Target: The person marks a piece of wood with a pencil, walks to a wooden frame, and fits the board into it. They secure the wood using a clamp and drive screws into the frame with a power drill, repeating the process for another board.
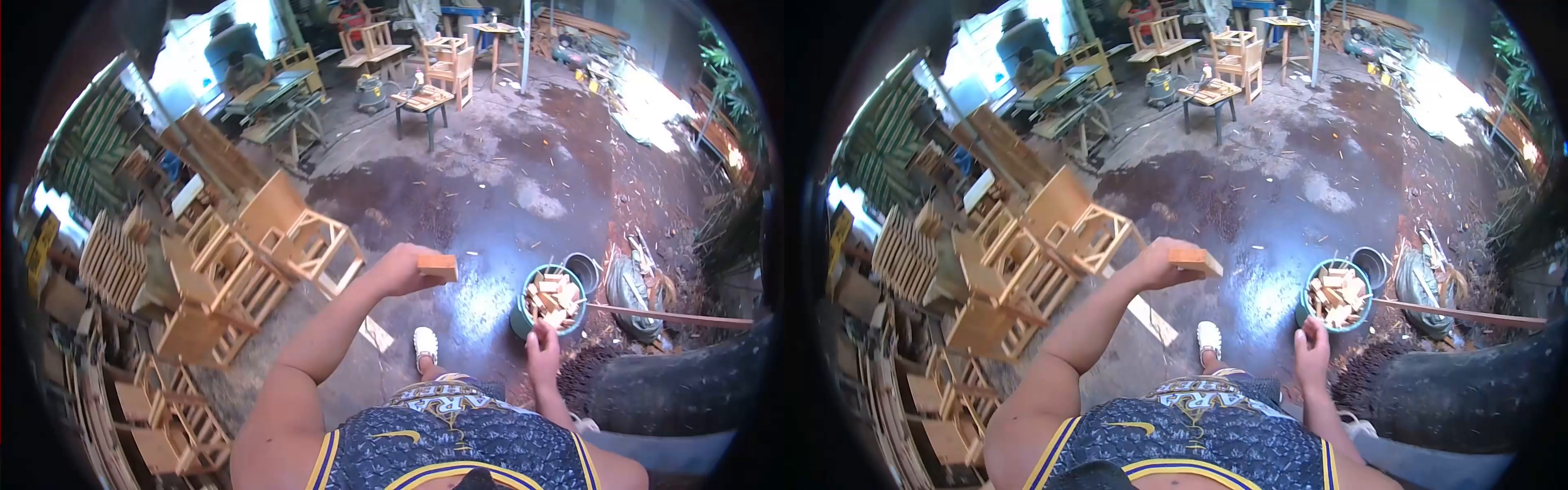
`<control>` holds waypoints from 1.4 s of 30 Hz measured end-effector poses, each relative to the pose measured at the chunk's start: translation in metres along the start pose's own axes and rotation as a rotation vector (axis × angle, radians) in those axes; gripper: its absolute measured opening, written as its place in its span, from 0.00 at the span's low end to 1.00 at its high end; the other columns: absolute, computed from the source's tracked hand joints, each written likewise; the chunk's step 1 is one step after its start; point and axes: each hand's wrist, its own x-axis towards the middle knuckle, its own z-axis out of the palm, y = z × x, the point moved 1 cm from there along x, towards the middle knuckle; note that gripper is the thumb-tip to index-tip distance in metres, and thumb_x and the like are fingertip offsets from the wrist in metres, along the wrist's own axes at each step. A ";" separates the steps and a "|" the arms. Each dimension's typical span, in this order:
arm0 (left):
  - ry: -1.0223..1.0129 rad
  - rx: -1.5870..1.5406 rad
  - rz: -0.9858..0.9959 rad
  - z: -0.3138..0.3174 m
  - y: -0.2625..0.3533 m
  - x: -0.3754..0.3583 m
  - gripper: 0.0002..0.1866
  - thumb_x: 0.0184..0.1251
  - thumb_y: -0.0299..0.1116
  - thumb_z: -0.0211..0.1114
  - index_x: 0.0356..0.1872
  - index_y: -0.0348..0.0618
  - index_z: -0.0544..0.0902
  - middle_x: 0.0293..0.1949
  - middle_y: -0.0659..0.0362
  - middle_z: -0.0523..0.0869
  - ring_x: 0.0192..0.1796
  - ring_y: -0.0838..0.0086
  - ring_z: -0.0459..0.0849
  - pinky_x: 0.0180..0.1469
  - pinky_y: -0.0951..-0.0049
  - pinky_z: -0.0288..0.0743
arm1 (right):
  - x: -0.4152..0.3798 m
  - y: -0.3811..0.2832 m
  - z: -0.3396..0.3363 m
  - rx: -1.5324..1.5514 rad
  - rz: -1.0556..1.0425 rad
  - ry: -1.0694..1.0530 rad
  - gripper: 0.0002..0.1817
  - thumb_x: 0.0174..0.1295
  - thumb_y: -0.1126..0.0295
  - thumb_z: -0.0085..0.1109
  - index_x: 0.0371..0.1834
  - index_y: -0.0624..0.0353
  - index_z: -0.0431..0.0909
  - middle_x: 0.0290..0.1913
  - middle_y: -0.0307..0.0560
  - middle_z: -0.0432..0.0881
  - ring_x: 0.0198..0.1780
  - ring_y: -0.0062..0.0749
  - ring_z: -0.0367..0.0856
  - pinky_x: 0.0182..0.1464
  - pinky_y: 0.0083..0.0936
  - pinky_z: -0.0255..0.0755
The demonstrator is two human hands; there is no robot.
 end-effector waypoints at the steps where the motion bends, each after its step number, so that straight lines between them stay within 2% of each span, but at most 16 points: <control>1: -0.050 0.034 0.012 -0.019 -0.022 0.025 0.14 0.57 0.40 0.73 0.44 0.50 0.85 0.40 0.55 0.88 0.43 0.58 0.86 0.45 0.65 0.79 | 0.032 -0.018 0.024 -0.157 -0.099 0.029 0.22 0.64 0.72 0.59 0.61 0.64 0.71 0.55 0.54 0.79 0.58 0.37 0.77 0.61 0.32 0.70; 5: -0.168 0.093 -0.123 -0.040 -0.172 0.058 0.18 0.55 0.46 0.72 0.44 0.52 0.85 0.40 0.53 0.88 0.45 0.54 0.85 0.48 0.60 0.78 | 0.199 0.026 0.143 -0.260 -0.095 -0.086 0.19 0.63 0.70 0.62 0.56 0.63 0.75 0.51 0.54 0.80 0.52 0.36 0.80 0.55 0.31 0.74; 8: -0.291 0.229 -0.601 -0.061 -0.313 0.005 0.21 0.54 0.47 0.73 0.48 0.53 0.85 0.43 0.51 0.88 0.45 0.53 0.85 0.48 0.58 0.78 | 0.291 -0.040 0.244 -0.213 -0.229 -0.306 0.18 0.62 0.70 0.63 0.54 0.61 0.77 0.49 0.50 0.82 0.51 0.36 0.81 0.52 0.30 0.76; 11: -0.104 0.067 -0.942 -0.100 -0.405 -0.070 0.29 0.48 0.49 0.75 0.49 0.42 0.83 0.37 0.43 0.86 0.43 0.54 0.86 0.46 0.59 0.78 | 0.384 -0.124 0.320 -0.232 -0.409 -0.450 0.18 0.61 0.69 0.64 0.54 0.60 0.77 0.48 0.50 0.82 0.50 0.36 0.82 0.50 0.29 0.76; 15: 0.020 0.053 -1.044 -0.099 -0.515 -0.110 0.29 0.47 0.51 0.75 0.46 0.38 0.83 0.34 0.44 0.86 0.41 0.53 0.86 0.44 0.57 0.78 | 0.514 -0.148 0.395 -0.316 -0.483 -0.518 0.18 0.61 0.69 0.64 0.54 0.59 0.78 0.47 0.49 0.83 0.48 0.36 0.83 0.48 0.29 0.77; 18: -0.109 -0.001 -1.149 -0.109 -0.605 -0.052 0.27 0.48 0.52 0.74 0.39 0.36 0.85 0.32 0.43 0.86 0.40 0.52 0.86 0.43 0.56 0.79 | 0.607 -0.091 0.440 -0.473 -0.224 -0.493 0.17 0.62 0.66 0.64 0.53 0.59 0.78 0.45 0.50 0.84 0.47 0.40 0.83 0.47 0.33 0.77; 22: -0.223 0.002 -0.979 -0.114 -0.772 0.092 0.27 0.50 0.54 0.71 0.32 0.35 0.86 0.33 0.42 0.86 0.39 0.52 0.87 0.44 0.55 0.79 | 0.675 0.129 0.402 -1.024 0.151 -0.536 0.22 0.65 0.54 0.57 0.50 0.61 0.80 0.46 0.60 0.84 0.48 0.50 0.83 0.52 0.40 0.75; 23: -0.262 0.034 -0.950 -0.127 -0.802 0.145 0.27 0.50 0.54 0.72 0.34 0.35 0.86 0.34 0.42 0.86 0.39 0.52 0.87 0.44 0.55 0.79 | 0.684 0.215 0.365 -1.413 0.093 -1.037 0.26 0.64 0.47 0.55 0.46 0.62 0.82 0.45 0.60 0.84 0.47 0.50 0.83 0.51 0.41 0.76; 24: -0.182 -0.006 -0.843 -0.154 -0.811 0.200 0.26 0.50 0.52 0.72 0.36 0.36 0.86 0.35 0.42 0.87 0.40 0.52 0.87 0.44 0.56 0.79 | 0.680 0.254 0.335 -1.321 0.452 -1.317 0.28 0.61 0.45 0.59 0.50 0.59 0.83 0.56 0.58 0.81 0.53 0.55 0.80 0.59 0.42 0.72; 31: -0.083 -0.223 -0.588 -0.268 -0.952 0.465 0.23 0.51 0.44 0.71 0.44 0.39 0.84 0.40 0.44 0.87 0.46 0.53 0.86 0.48 0.58 0.79 | 0.757 0.134 0.421 -0.719 1.228 -0.407 0.23 0.63 0.50 0.59 0.50 0.57 0.83 0.45 0.57 0.85 0.49 0.44 0.83 0.52 0.41 0.76; 33: -0.096 -0.230 -0.620 -0.266 -1.030 0.488 0.23 0.51 0.44 0.71 0.45 0.38 0.84 0.41 0.44 0.87 0.48 0.53 0.86 0.49 0.59 0.80 | 0.816 0.150 0.462 -0.806 1.091 -0.628 0.19 0.69 0.56 0.51 0.49 0.59 0.81 0.35 0.52 0.85 0.36 0.41 0.86 0.41 0.42 0.81; 35: -0.162 -0.036 -0.695 -0.257 -1.111 0.488 0.22 0.51 0.41 0.71 0.45 0.38 0.84 0.41 0.45 0.87 0.48 0.54 0.86 0.49 0.61 0.80 | 0.891 0.228 0.490 -1.349 -0.022 -1.350 0.18 0.68 0.62 0.50 0.57 0.55 0.78 0.46 0.54 0.84 0.48 0.47 0.84 0.50 0.42 0.79; 38: -0.306 -0.111 -1.166 -0.281 -1.170 0.475 0.16 0.54 0.36 0.71 0.40 0.35 0.86 0.35 0.51 0.88 0.41 0.62 0.89 0.35 0.65 0.82 | 1.055 0.195 0.575 -0.952 0.781 -0.676 0.24 0.63 0.52 0.55 0.56 0.54 0.80 0.50 0.57 0.83 0.55 0.52 0.80 0.57 0.43 0.73; 39: -0.337 -0.105 -1.204 -0.277 -1.211 0.445 0.16 0.54 0.36 0.71 0.39 0.35 0.86 0.34 0.52 0.88 0.41 0.62 0.88 0.35 0.65 0.82 | 1.110 0.265 0.589 -1.097 0.382 -0.732 0.26 0.59 0.48 0.59 0.53 0.55 0.81 0.47 0.58 0.84 0.51 0.52 0.82 0.55 0.40 0.74; 40: -0.353 -0.111 -1.233 -0.266 -1.258 0.420 0.15 0.54 0.35 0.71 0.39 0.35 0.86 0.33 0.52 0.88 0.41 0.63 0.88 0.35 0.65 0.82 | 1.155 0.157 0.616 -0.889 0.194 -0.395 0.26 0.60 0.48 0.59 0.49 0.60 0.81 0.47 0.60 0.84 0.49 0.53 0.82 0.53 0.40 0.75; 42: -0.221 -0.312 -1.303 -0.276 -1.285 0.423 0.25 0.45 0.42 0.78 0.41 0.32 0.85 0.37 0.45 0.88 0.38 0.61 0.89 0.39 0.63 0.82 | 1.248 0.019 0.664 -0.713 0.317 -0.340 0.24 0.63 0.53 0.60 0.51 0.63 0.79 0.46 0.59 0.84 0.48 0.47 0.83 0.52 0.37 0.75</control>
